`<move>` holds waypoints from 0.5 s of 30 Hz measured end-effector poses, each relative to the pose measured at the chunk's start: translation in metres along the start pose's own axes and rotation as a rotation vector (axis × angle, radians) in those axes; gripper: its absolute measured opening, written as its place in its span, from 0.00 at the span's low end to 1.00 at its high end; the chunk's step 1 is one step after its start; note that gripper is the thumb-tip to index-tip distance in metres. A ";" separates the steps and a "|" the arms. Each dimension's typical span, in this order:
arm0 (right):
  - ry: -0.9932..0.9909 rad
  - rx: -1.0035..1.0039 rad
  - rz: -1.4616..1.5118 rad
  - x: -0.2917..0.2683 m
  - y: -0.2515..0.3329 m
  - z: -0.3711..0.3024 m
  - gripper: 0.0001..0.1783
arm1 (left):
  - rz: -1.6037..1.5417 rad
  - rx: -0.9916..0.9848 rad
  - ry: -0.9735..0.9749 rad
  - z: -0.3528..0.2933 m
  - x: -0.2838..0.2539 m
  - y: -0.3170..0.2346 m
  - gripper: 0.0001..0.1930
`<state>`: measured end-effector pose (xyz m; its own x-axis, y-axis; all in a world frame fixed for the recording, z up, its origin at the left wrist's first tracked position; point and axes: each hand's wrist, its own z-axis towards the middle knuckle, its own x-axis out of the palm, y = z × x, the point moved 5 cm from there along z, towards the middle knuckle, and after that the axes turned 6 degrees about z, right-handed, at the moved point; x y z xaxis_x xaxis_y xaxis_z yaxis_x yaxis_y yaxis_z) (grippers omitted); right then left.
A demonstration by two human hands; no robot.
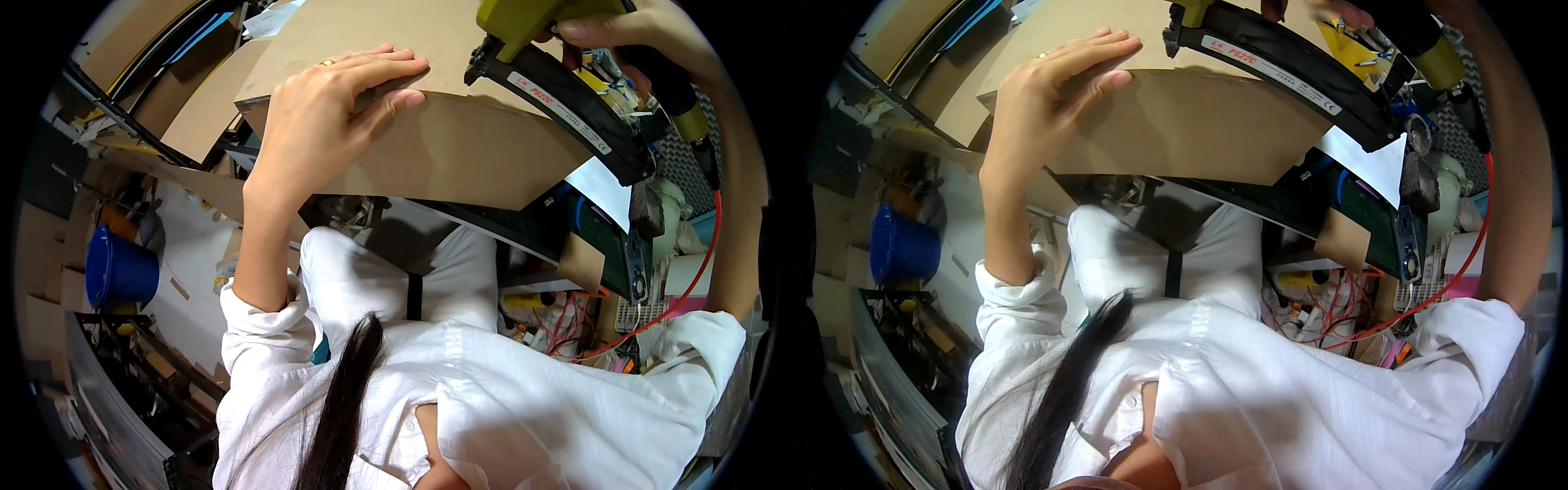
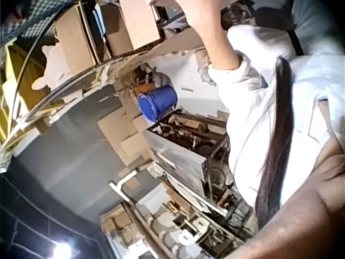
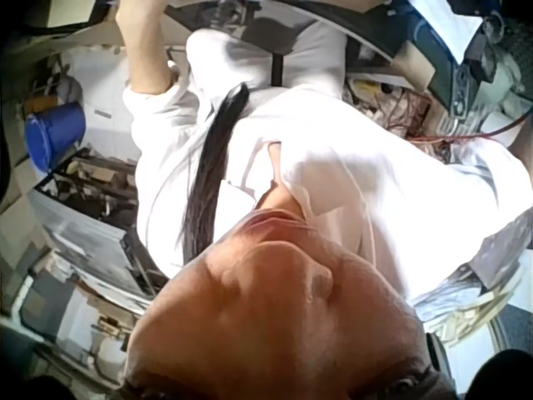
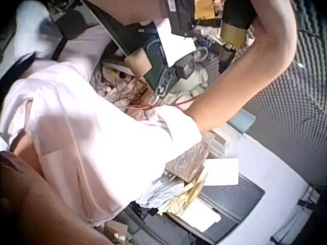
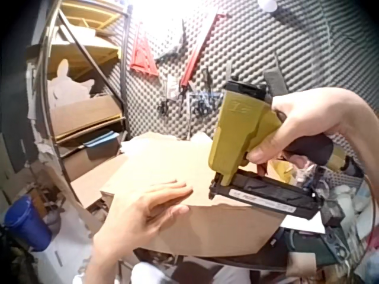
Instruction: The person assembles a cardboard box by folding the flaps and securing them with a staple gun. They repeatedly align the edges and staple the seams to form a closed box shape.
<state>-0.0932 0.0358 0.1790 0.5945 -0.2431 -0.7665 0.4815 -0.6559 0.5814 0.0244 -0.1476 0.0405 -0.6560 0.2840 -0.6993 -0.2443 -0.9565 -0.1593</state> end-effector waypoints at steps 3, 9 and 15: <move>0.009 0.034 -0.059 0.005 0.007 0.002 0.20 | 0.006 0.014 0.008 0.000 0.000 0.004 0.16; 0.028 0.026 -0.035 0.004 0.005 0.009 0.21 | 0.035 0.026 0.000 -0.001 0.001 0.001 0.17; -0.001 0.026 -0.058 0.006 0.010 0.008 0.22 | 0.107 0.038 -0.009 -0.002 0.000 -0.001 0.17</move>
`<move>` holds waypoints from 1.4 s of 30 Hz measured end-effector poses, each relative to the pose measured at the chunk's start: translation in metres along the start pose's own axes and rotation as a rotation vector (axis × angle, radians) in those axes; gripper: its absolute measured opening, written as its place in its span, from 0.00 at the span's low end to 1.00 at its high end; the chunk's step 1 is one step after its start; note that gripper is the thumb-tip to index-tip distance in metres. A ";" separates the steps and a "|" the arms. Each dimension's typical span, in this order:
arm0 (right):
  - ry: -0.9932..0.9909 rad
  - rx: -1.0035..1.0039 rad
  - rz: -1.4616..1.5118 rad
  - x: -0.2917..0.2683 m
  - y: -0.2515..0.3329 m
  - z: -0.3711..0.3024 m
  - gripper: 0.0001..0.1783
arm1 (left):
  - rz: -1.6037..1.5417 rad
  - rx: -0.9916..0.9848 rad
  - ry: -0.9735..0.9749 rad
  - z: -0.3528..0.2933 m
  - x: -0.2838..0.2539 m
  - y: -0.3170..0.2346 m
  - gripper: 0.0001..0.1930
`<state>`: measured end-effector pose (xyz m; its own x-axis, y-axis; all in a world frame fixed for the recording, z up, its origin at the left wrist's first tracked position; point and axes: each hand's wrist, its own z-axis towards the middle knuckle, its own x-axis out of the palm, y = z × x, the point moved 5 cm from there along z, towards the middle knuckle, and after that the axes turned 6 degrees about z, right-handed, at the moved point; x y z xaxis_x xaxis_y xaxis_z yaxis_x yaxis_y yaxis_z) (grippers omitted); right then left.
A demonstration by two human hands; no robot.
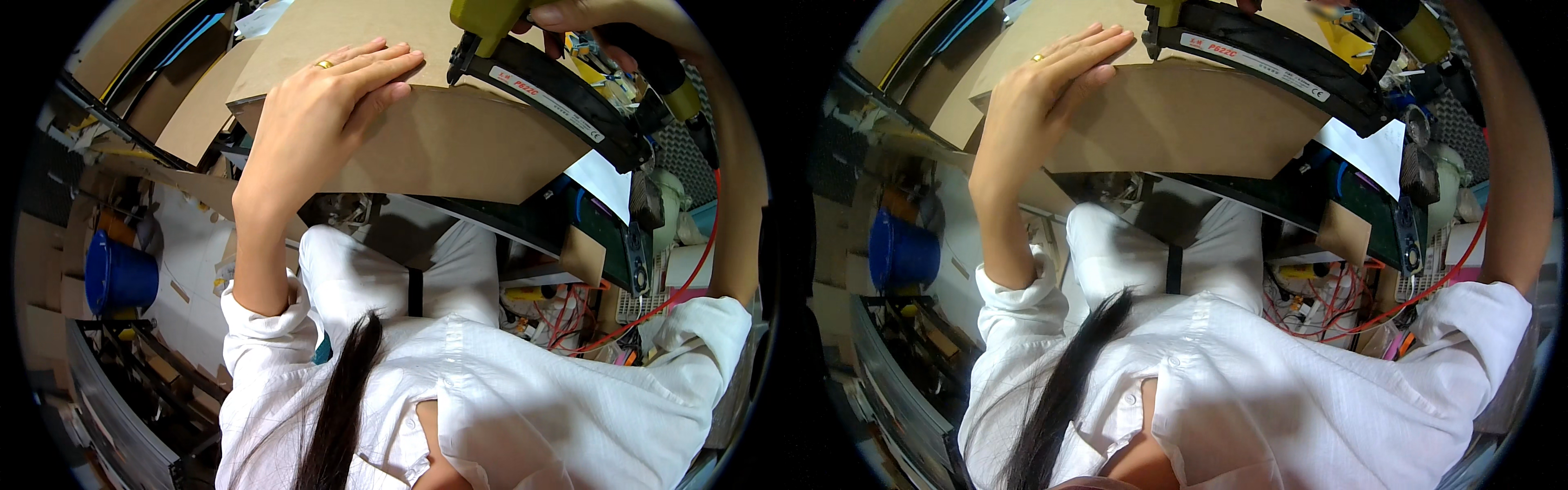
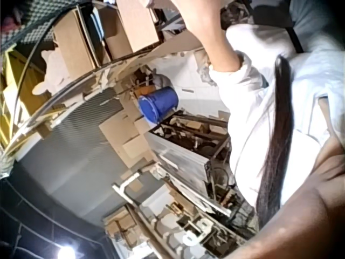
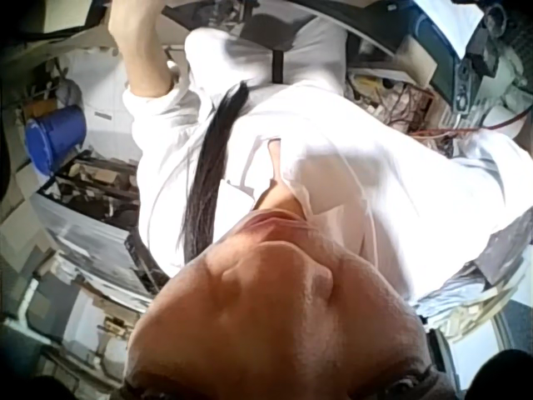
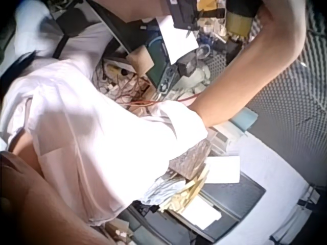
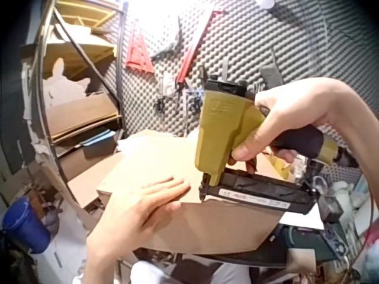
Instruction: The person assembles a cardboard box by folding the flaps and securing them with a staple gun. They repeatedly align the edges and staple the seams to form a closed box shape.
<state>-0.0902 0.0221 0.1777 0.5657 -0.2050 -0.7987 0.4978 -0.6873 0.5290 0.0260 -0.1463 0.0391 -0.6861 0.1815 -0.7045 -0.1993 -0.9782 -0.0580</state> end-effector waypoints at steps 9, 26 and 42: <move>-0.039 0.033 -0.055 0.000 0.002 0.004 0.22 | 0.023 -0.106 -0.115 0.001 0.004 -0.008 0.18; -0.048 -0.009 -0.027 0.005 0.012 0.006 0.20 | 0.002 0.002 -0.107 -0.002 0.002 0.001 0.13; 0.007 -0.045 -0.145 0.012 0.027 0.002 0.19 | 0.008 -0.002 -0.127 -0.002 0.000 -0.001 0.14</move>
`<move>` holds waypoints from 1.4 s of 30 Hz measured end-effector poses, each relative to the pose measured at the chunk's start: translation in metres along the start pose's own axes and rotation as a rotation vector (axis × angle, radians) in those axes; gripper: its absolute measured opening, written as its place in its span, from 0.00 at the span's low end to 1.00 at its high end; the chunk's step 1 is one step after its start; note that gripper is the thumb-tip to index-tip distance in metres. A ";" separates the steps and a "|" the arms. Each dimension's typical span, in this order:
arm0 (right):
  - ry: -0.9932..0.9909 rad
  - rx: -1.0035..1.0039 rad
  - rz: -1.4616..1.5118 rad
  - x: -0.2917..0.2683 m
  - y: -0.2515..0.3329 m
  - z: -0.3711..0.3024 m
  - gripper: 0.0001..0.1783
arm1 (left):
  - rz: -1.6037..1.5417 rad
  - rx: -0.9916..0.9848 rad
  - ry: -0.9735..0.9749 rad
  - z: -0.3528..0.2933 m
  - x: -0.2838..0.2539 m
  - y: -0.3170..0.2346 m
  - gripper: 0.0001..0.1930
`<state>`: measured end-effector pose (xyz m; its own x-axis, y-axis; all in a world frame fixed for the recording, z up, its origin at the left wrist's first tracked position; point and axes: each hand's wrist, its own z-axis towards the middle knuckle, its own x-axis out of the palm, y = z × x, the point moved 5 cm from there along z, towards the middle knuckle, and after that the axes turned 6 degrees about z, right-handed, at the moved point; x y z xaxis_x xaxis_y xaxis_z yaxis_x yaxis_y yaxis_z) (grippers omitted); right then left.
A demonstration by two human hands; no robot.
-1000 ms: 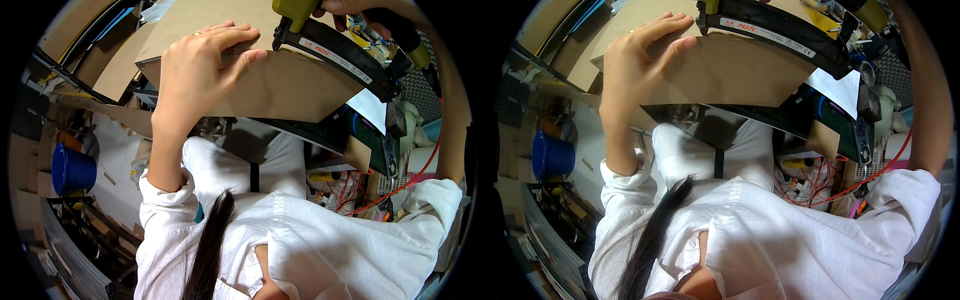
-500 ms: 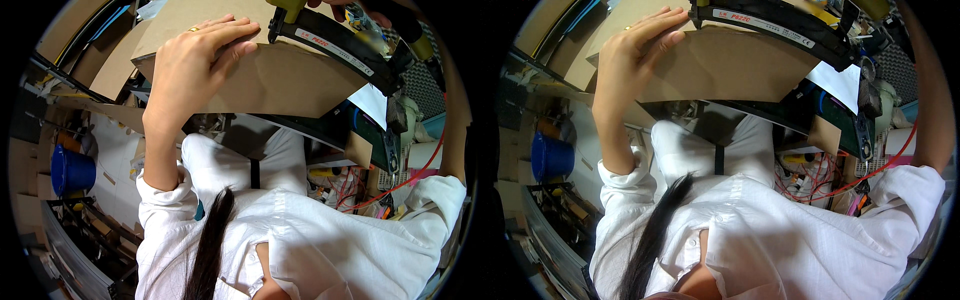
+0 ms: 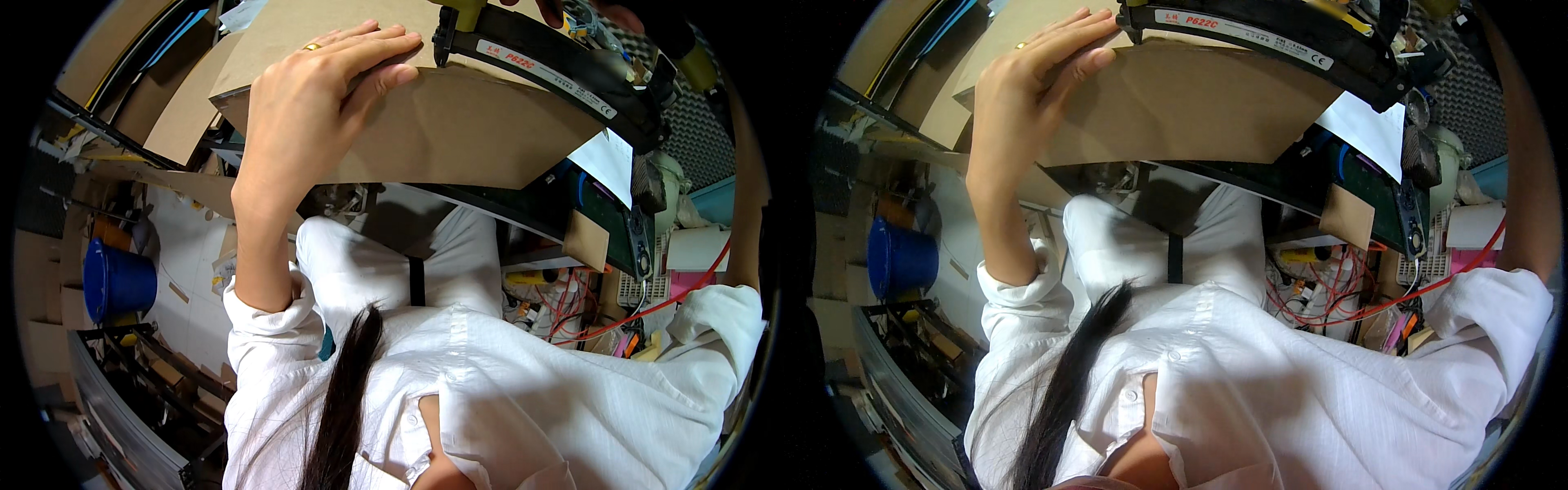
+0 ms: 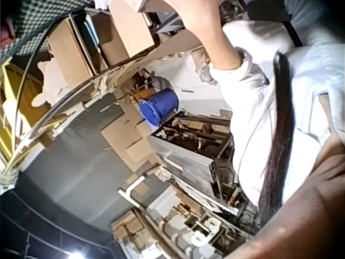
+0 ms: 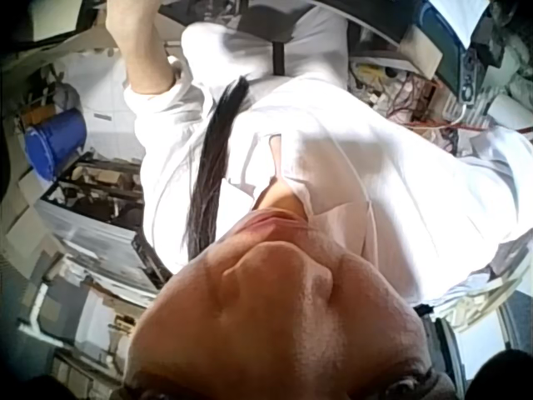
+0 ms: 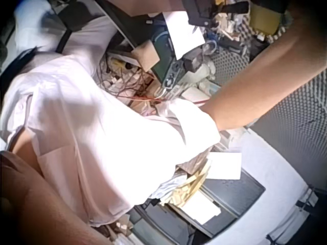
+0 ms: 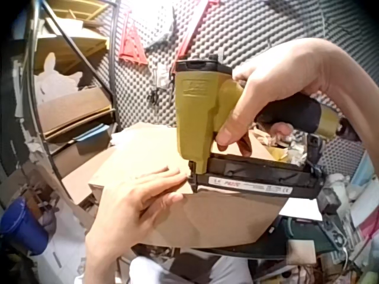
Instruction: The person assembles a cardboard box by folding the flaps and securing them with a staple gun. They repeatedly align the edges and staple the seams to form a closed box shape.
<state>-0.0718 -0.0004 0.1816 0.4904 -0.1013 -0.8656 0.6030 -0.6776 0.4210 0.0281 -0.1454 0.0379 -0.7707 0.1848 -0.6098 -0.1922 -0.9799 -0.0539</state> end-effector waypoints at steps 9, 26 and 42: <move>0.034 0.258 0.100 0.003 0.016 0.004 0.19 | -0.006 0.003 -0.002 -0.002 0.000 0.003 0.14; 0.051 -0.053 0.183 0.007 0.034 0.027 0.19 | 0.139 -0.158 -0.180 -0.028 -0.031 0.047 0.30; 0.082 -0.008 0.112 0.013 0.050 0.035 0.20 | -0.204 -0.169 -0.059 -0.035 -0.034 0.075 0.16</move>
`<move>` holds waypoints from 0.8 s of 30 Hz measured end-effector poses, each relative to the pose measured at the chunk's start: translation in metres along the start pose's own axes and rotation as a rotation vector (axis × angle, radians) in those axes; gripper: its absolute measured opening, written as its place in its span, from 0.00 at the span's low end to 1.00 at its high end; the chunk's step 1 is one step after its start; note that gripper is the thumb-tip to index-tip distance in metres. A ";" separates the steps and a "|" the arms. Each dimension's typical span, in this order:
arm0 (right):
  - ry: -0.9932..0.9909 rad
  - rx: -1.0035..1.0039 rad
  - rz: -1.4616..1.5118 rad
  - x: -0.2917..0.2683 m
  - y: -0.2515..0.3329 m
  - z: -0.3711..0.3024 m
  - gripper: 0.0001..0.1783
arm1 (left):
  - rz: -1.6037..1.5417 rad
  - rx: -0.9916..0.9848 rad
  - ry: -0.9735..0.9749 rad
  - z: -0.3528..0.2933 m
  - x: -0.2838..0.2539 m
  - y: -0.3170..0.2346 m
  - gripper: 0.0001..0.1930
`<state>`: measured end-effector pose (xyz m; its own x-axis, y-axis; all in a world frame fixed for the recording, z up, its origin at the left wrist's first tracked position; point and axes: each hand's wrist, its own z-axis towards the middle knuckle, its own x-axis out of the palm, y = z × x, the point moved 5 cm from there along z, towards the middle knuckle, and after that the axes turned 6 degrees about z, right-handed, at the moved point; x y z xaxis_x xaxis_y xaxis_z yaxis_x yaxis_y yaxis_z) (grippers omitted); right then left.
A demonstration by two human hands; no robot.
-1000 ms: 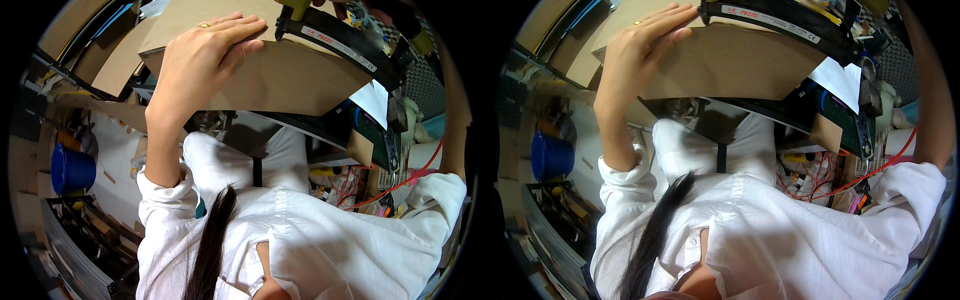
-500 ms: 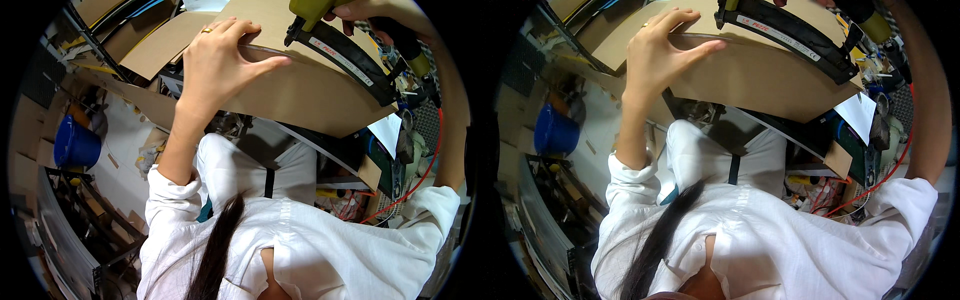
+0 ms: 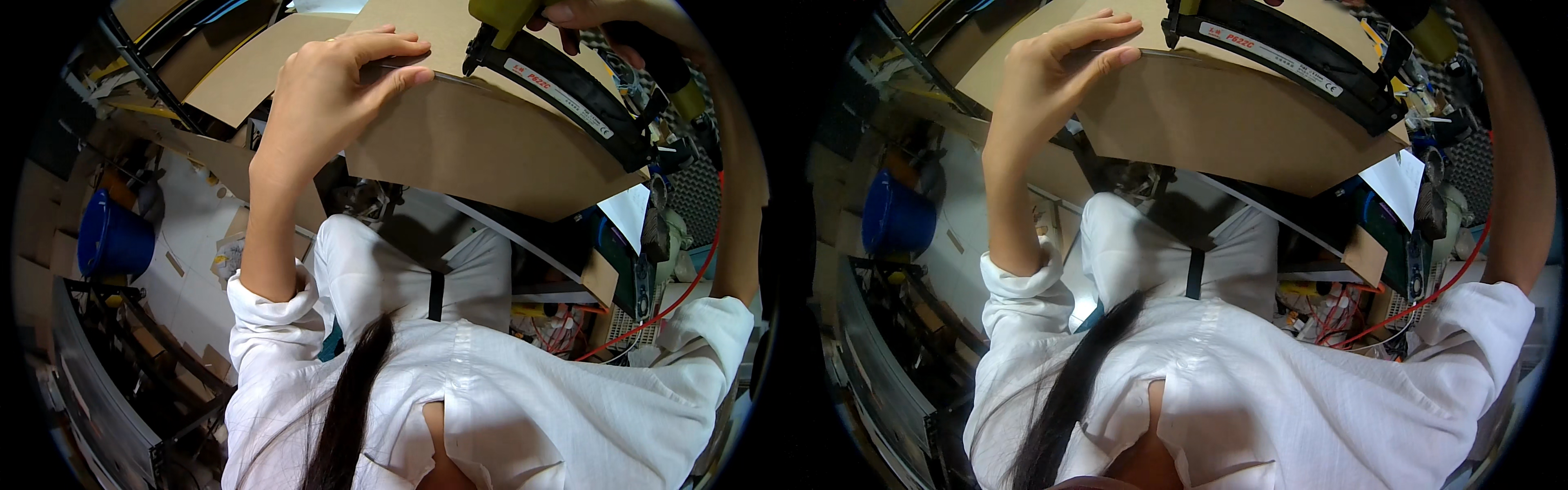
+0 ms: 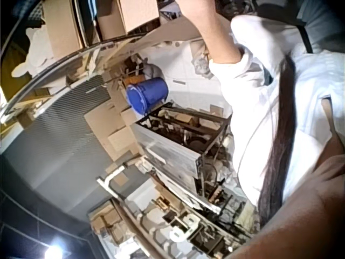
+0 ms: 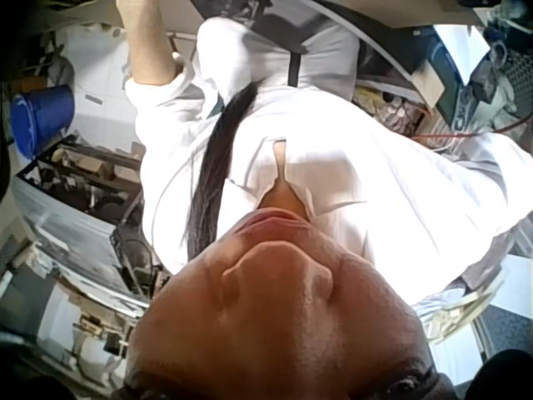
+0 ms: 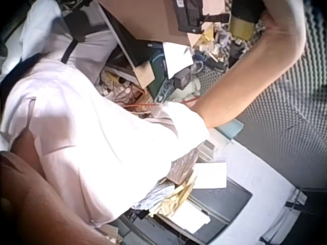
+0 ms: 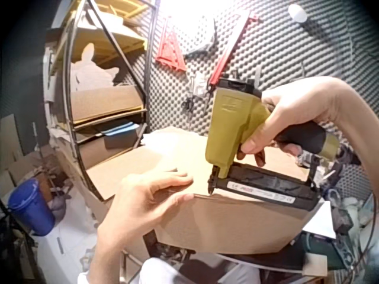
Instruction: The person assembles a cardboard box by folding the flaps and securing them with a staple gun. They repeatedly align the edges and staple the seams to form a closed box shape.
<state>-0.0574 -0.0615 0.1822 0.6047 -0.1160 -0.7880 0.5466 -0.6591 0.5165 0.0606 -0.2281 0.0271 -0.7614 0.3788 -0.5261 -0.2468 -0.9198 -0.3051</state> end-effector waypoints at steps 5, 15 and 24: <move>0.001 -0.036 -0.041 -0.002 -0.005 0.009 0.20 | 0.109 0.031 0.007 0.000 -0.008 -0.012 0.15; -0.051 0.129 0.006 0.013 0.023 -0.002 0.19 | 0.127 0.037 -0.025 -0.001 -0.006 -0.012 0.14; -0.035 -0.043 -0.082 0.005 0.010 0.004 0.20 | 0.145 0.043 -0.049 -0.001 -0.005 -0.011 0.15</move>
<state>-0.0511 -0.0719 0.1822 0.5366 -0.0890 -0.8391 0.6185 -0.6350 0.4629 0.0680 -0.2195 0.0322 -0.8187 0.2376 -0.5228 -0.1569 -0.9683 -0.1944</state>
